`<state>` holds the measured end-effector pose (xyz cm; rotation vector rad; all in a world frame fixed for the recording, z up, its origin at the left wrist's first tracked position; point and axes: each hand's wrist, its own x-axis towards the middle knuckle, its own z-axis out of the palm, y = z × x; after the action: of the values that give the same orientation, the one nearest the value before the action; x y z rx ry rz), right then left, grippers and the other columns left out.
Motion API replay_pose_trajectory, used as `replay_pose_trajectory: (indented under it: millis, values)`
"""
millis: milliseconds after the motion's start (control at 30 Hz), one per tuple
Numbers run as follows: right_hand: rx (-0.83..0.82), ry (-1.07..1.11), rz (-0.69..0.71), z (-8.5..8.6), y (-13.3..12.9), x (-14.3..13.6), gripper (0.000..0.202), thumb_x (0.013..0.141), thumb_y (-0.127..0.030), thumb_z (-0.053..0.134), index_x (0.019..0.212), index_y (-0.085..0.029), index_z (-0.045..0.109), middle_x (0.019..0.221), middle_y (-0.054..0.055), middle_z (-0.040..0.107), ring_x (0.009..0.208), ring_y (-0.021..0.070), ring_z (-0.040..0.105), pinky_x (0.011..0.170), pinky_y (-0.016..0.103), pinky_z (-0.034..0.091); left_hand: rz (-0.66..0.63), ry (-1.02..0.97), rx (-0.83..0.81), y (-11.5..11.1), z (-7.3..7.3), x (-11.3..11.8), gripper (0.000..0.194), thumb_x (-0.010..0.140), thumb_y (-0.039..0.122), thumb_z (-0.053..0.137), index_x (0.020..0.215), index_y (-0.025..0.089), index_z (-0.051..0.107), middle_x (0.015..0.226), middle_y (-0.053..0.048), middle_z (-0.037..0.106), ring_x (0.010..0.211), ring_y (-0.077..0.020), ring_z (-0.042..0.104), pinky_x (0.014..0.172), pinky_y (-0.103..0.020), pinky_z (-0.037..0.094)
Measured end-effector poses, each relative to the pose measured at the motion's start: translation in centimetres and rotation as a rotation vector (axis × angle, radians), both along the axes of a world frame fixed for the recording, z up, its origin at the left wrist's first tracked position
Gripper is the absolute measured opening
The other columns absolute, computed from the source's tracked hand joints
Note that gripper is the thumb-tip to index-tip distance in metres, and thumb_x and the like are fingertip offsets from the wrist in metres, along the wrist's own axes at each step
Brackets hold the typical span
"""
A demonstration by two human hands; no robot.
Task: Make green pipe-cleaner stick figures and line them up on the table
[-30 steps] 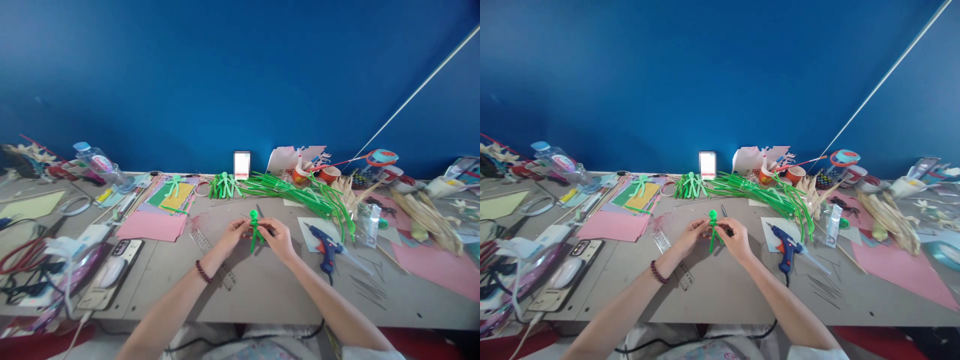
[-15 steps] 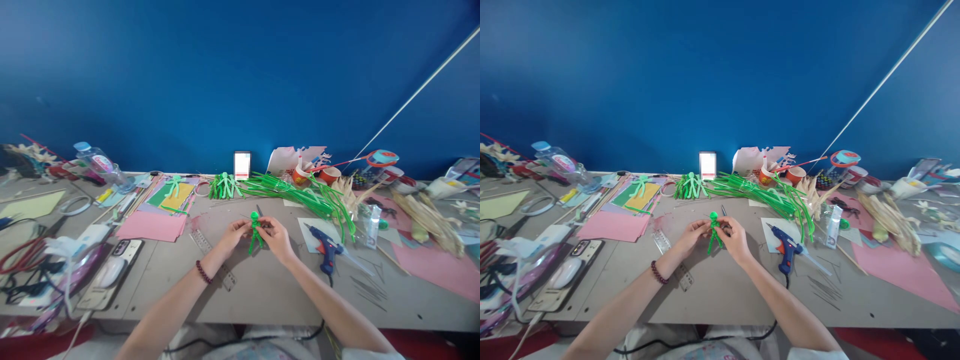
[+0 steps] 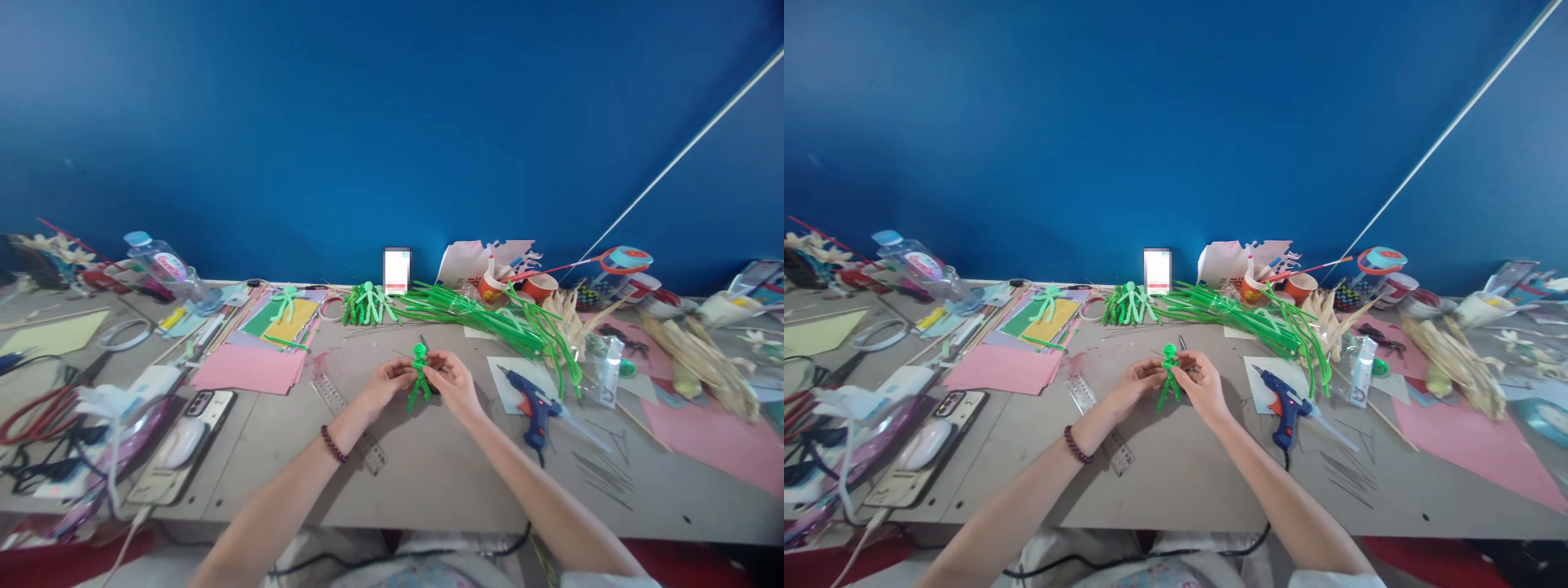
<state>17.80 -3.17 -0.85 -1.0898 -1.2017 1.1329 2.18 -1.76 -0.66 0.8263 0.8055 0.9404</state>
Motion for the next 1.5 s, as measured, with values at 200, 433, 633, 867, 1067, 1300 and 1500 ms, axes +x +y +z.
replay_pose_trajectory:
  millis: [200, 433, 633, 867, 1067, 1300, 1500]
  values:
    - [-0.145, 0.138, -0.004, 0.7, 0.2, 0.1, 0.042, 0.072, -0.052, 0.065, 0.095, -0.017, 0.064, 0.078, 0.005, 0.065, 0.063, 0.0144, 0.058, 0.057, 0.027, 0.048, 0.018, 0.010, -0.024, -0.1, 0.4, -0.1, 0.033, 0.056, 0.029, 0.082, 0.082, 0.014, 0.070, 0.073, -0.005, 0.068, 0.059, -0.0100, 0.057, 0.058, -0.022, 0.039]
    - [-0.211, 0.197, -0.002, 1.3, 0.3, 0.1, 0.037, 0.060, -0.043, 0.076, 0.084, -0.017, 0.068, 0.066, 0.000, 0.063, 0.054, 0.0108, 0.052, 0.053, 0.025, 0.043, -0.062, -0.002, -0.035, -0.5, 0.8, 0.2, 0.036, 0.055, 0.033, 0.083, 0.083, 0.013, 0.071, 0.073, -0.006, 0.071, 0.061, -0.0117, 0.059, 0.060, -0.023, 0.042]
    - [-0.233, 0.219, 0.001, 1.0, 0.3, 0.1, 0.035, 0.058, -0.041, 0.078, 0.081, -0.017, 0.067, 0.065, -0.001, 0.062, 0.052, 0.0099, 0.051, 0.052, 0.025, 0.043, -0.112, 0.043, 0.009, -0.7, 0.8, 0.4, 0.033, 0.059, 0.034, 0.081, 0.082, 0.013, 0.072, 0.074, -0.006, 0.071, 0.060, -0.0107, 0.058, 0.060, -0.023, 0.041]
    - [-0.198, 0.316, 0.049, 0.8, 0.3, 0.5, 0.040, 0.073, -0.046, 0.064, 0.101, -0.018, 0.067, 0.080, 0.004, 0.065, 0.068, 0.0156, 0.058, 0.058, 0.027, 0.048, -0.099, 0.056, -0.013, -0.8, 0.5, 0.3, 0.035, 0.057, 0.037, 0.081, 0.079, 0.012, 0.071, 0.069, -0.004, 0.069, 0.054, -0.0085, 0.054, 0.057, -0.022, 0.039]
    - [-0.218, 0.226, 0.134, 0.7, 0.3, 0.5, 0.038, 0.070, -0.045, 0.069, 0.093, -0.016, 0.068, 0.076, 0.004, 0.066, 0.062, 0.0139, 0.057, 0.059, 0.026, 0.047, -0.075, 0.036, 0.018, -0.8, 0.6, 0.4, 0.032, 0.060, 0.036, 0.080, 0.080, 0.013, 0.071, 0.072, -0.005, 0.070, 0.058, -0.0110, 0.057, 0.059, -0.024, 0.040]
    - [-0.257, 0.148, 0.148, 0.3, 0.1, 0.2, 0.032, 0.063, -0.044, 0.075, 0.076, -0.016, 0.069, 0.067, 0.001, 0.064, 0.057, 0.0105, 0.053, 0.058, 0.024, 0.045, -0.065, 0.103, 0.007, -0.8, 0.3, 0.3, 0.027, 0.062, 0.035, 0.079, 0.075, 0.012, 0.072, 0.069, -0.007, 0.069, 0.056, -0.0110, 0.057, 0.056, -0.023, 0.039]
    - [-0.235, 0.111, 0.169, 0.8, 0.0, -0.1, 0.038, 0.059, -0.048, 0.077, 0.082, -0.018, 0.070, 0.067, 0.001, 0.064, 0.056, 0.0113, 0.055, 0.056, 0.025, 0.048, -0.019, 0.076, -0.020, -0.7, -0.1, 0.3, 0.028, 0.057, 0.036, 0.082, 0.070, 0.013, 0.071, 0.063, -0.005, 0.068, 0.054, -0.0115, 0.057, 0.059, -0.024, 0.041]
